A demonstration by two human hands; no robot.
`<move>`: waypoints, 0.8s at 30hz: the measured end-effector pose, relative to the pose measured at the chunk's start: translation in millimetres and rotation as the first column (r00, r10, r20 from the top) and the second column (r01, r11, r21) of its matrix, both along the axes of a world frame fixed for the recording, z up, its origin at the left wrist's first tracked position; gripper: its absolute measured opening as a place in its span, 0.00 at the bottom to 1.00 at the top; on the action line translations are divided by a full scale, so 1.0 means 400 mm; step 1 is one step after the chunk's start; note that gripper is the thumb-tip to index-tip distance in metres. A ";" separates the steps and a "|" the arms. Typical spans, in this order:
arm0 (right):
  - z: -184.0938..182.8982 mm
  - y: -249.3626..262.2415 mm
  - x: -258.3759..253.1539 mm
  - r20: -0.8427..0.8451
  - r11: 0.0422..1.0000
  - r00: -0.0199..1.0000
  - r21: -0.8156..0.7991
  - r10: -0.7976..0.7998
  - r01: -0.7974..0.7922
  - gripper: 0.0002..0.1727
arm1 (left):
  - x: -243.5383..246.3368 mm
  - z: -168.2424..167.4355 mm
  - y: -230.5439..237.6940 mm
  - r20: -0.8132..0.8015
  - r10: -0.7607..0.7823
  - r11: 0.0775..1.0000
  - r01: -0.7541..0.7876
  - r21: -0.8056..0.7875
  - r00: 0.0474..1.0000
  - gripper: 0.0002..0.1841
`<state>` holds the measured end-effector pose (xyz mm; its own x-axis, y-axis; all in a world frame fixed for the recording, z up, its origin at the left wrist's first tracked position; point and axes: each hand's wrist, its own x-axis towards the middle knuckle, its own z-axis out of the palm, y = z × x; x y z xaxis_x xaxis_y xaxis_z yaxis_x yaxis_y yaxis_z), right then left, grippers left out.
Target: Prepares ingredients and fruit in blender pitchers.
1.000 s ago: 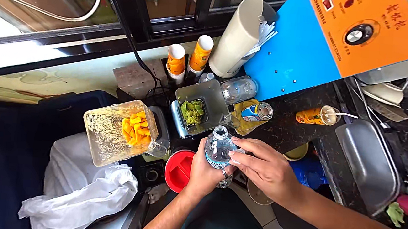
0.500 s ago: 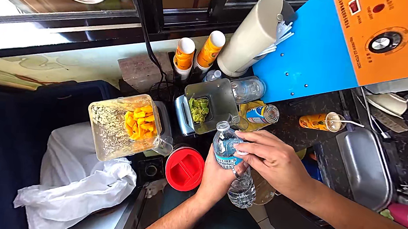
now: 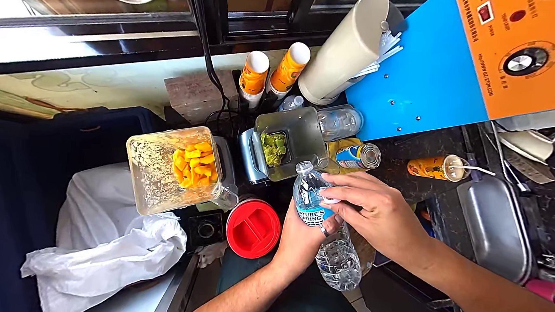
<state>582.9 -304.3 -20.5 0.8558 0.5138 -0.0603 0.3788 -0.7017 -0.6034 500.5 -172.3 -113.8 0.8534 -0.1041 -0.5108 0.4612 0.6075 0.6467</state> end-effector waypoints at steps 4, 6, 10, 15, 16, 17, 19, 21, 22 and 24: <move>0.005 0.002 0.004 0.002 1.000 1.000 -0.014 -0.001 0.001 0.10 | 0.003 0.010 -0.004 -0.031 0.004 0.999 -0.005 -0.036 1.000 0.47; 0.007 0.002 0.005 0.009 1.000 1.000 -0.020 0.002 -0.002 0.10 | 0.005 0.014 -0.005 -0.049 0.008 0.999 -0.010 -0.041 0.999 0.46; 0.010 0.005 0.007 0.011 1.000 1.000 -0.029 0.002 -0.002 0.10 | 0.005 0.019 -0.006 -0.051 0.013 0.999 -0.016 -0.049 0.999 0.47; 0.010 0.005 0.007 0.015 0.999 1.000 -0.040 -0.001 0.001 0.10 | 0.006 0.022 -0.005 -0.052 0.011 0.999 -0.014 -0.051 0.999 0.46; 0.010 0.005 0.007 0.014 0.999 1.000 -0.042 0.002 -0.001 0.10 | 0.005 0.022 -0.005 -0.056 0.011 0.998 -0.014 -0.055 0.998 0.46; 0.010 0.005 0.007 0.015 0.999 1.000 -0.043 0.003 -0.002 0.10 | 0.005 0.022 -0.006 -0.060 0.009 0.998 -0.012 -0.055 0.998 0.46; 0.009 0.004 0.007 0.015 0.999 1.000 -0.044 0.004 -0.003 0.10 | 0.005 0.021 -0.006 -0.062 0.004 0.999 -0.007 -0.049 0.998 0.47; 0.008 0.003 0.006 0.008 0.999 1.000 -0.046 0.006 -0.005 0.10 | 0.004 0.017 -0.007 -0.052 0.005 0.998 -0.008 -0.056 0.999 0.47; 0.008 0.003 0.005 0.003 0.999 1.000 -0.048 0.007 -0.007 0.10 | 0.003 0.015 -0.007 -0.048 0.008 0.998 -0.010 -0.059 0.999 0.47; 0.007 -0.002 0.005 -0.016 0.999 1.000 -0.040 0.000 0.000 0.11 | 0.003 0.007 -0.009 -0.029 0.010 0.999 -0.011 -0.043 1.000 0.48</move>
<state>585.1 -305.0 -17.9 0.8545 0.5106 -0.0948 0.3692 -0.7257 -0.5806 501.6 -175.7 -111.0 0.8394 -0.1178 -0.5305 0.4727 0.6398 0.6059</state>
